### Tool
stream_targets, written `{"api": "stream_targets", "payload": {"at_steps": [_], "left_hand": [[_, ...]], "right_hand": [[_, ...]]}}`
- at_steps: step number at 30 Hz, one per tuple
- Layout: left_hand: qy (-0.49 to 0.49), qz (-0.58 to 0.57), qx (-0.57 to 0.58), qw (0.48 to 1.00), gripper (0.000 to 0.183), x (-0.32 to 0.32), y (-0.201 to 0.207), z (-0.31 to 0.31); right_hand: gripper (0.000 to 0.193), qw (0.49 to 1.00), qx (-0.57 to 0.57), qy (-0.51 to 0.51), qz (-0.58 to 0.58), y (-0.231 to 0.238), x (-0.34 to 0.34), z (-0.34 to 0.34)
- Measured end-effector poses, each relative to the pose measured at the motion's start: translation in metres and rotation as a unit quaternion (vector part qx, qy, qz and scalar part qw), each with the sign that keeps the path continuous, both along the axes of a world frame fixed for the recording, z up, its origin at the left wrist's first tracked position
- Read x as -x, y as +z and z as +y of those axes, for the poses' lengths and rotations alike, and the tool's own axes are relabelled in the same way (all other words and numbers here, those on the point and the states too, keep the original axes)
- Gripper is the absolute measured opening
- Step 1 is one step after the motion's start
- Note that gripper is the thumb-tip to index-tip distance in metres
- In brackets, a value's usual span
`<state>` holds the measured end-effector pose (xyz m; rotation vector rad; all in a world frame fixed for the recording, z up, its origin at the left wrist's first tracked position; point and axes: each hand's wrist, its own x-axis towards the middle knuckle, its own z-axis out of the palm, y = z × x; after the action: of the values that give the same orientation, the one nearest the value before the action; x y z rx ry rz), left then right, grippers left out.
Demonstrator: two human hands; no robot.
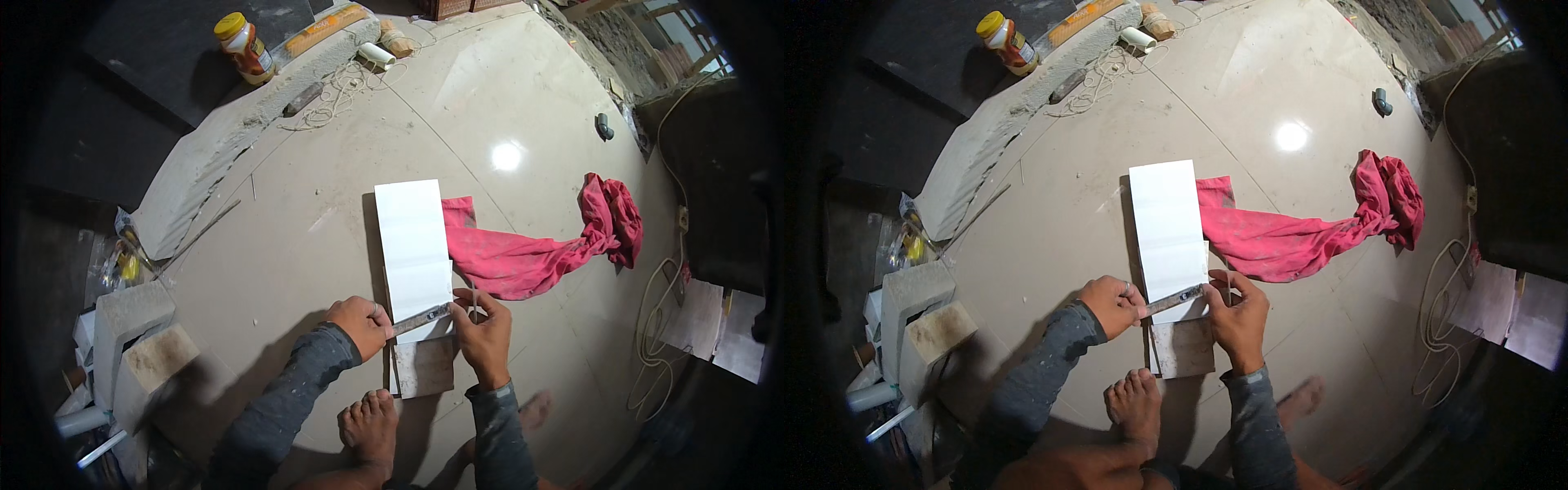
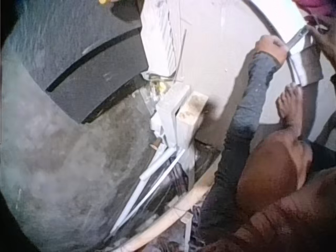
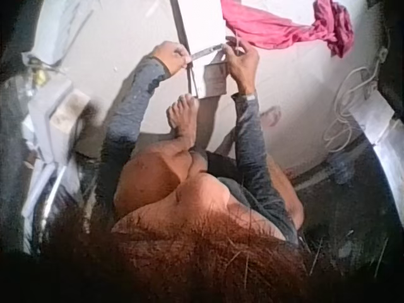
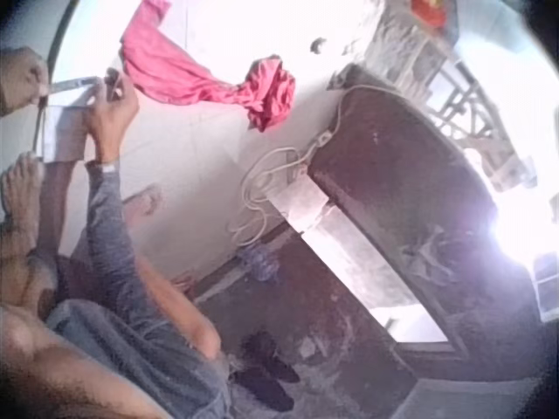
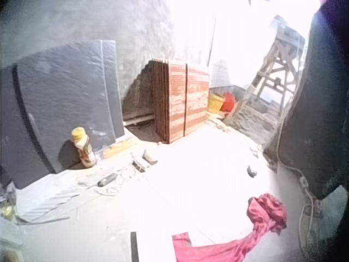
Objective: The person uses a metal ruler and a utility knife to score and snap white rectangular tiles on the floor. They repeatedly measure, score, and break the tiles, then wipe the surfaces with a pink cloth.
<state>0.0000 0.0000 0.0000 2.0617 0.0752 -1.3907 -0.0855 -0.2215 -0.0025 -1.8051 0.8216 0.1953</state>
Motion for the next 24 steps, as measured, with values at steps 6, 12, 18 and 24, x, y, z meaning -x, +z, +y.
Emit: {"api": "stream_targets", "payload": {"at_steps": [6,12,18,24], "left_hand": [[-0.055,-0.037,-0.038,0.997,0.013,0.007,0.016,-0.004],[-0.083,-0.089,-0.103,0.987,0.014,0.02,0.023,-0.028],[-0.119,-0.096,-0.175,0.973,0.017,0.022,0.028,-0.04],[-0.096,-0.065,-0.165,0.98,0.018,0.02,0.028,-0.035]], "right_hand": [[0.02,0.996,-0.081,-0.043,0.007,0.004,0.025,-0.022],[0.016,0.99,-0.137,-0.038,-0.014,0.004,0.042,-0.017],[0.018,0.991,-0.123,-0.047,-0.02,-0.002,0.049,-0.007],[0.018,0.994,-0.1,-0.049,-0.002,-0.003,0.05,0.0]]}}
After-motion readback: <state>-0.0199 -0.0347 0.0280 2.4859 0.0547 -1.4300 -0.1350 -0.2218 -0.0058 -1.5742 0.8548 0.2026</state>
